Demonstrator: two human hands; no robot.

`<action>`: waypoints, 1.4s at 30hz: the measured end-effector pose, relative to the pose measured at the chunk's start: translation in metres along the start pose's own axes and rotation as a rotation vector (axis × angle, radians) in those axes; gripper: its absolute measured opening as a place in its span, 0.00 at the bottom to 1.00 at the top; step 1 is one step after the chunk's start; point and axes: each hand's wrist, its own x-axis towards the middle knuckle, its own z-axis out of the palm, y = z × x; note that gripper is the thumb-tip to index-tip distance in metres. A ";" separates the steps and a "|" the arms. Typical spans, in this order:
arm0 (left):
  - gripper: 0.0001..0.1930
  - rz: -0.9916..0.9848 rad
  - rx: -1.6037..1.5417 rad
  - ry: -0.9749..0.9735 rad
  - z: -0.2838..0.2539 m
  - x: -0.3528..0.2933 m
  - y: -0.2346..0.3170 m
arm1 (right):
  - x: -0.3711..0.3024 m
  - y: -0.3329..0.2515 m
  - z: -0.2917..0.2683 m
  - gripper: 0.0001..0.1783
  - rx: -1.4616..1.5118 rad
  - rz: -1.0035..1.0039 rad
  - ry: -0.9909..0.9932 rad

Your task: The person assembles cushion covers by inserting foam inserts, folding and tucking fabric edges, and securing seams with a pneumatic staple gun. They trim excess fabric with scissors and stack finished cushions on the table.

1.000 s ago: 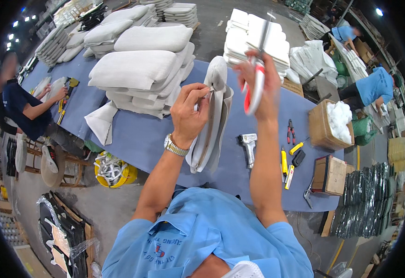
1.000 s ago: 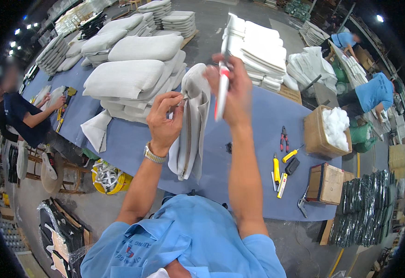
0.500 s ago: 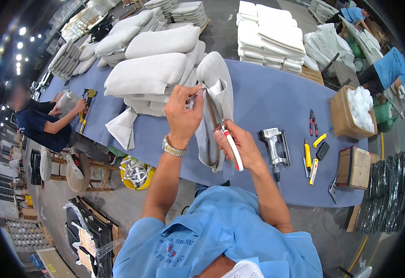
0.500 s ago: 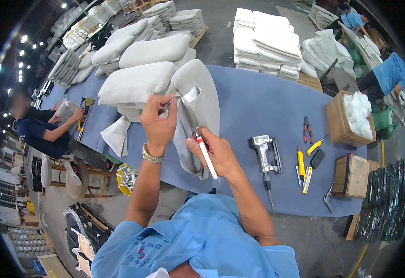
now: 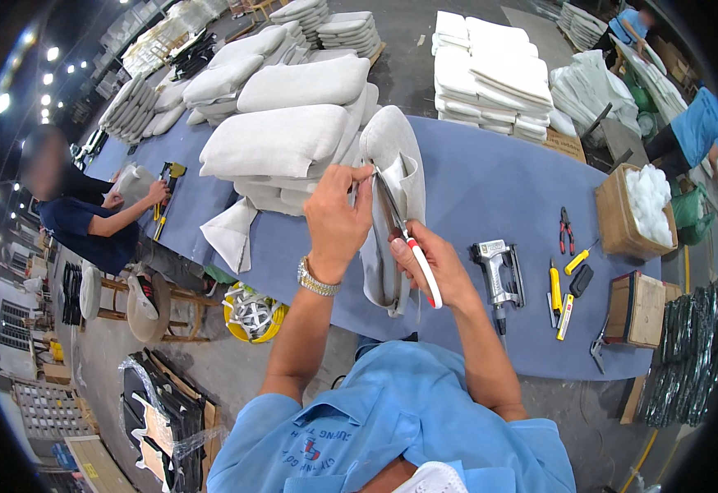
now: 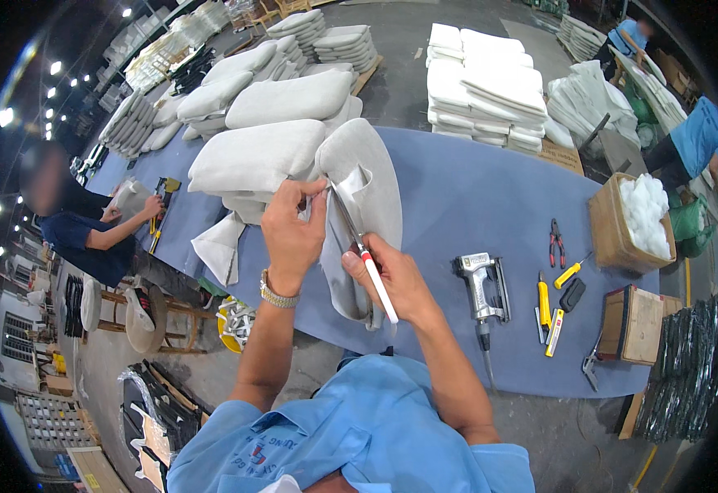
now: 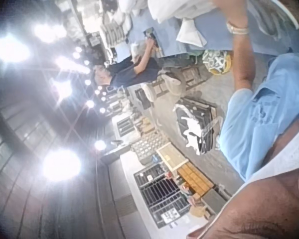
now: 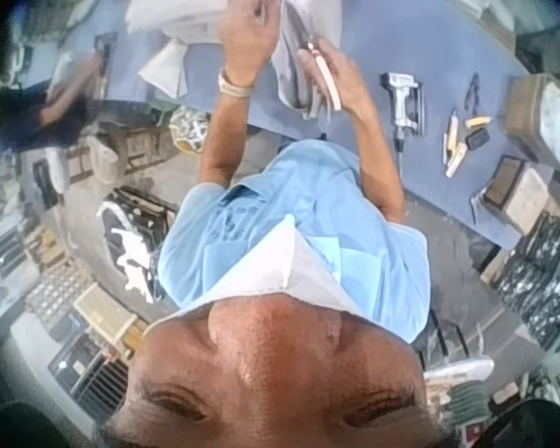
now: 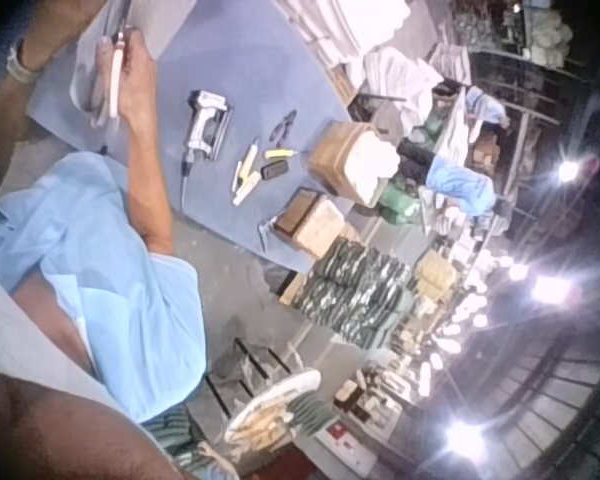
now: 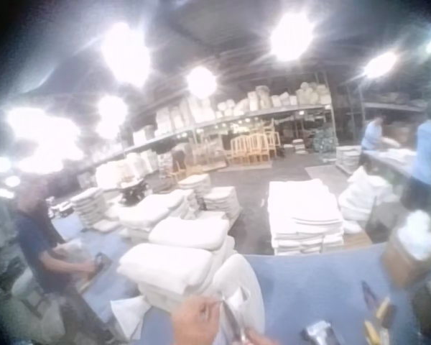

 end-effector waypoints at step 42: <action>0.06 -0.055 -0.310 -0.012 -0.011 -0.019 -0.005 | -0.007 0.002 -0.014 0.26 -0.107 -0.046 0.014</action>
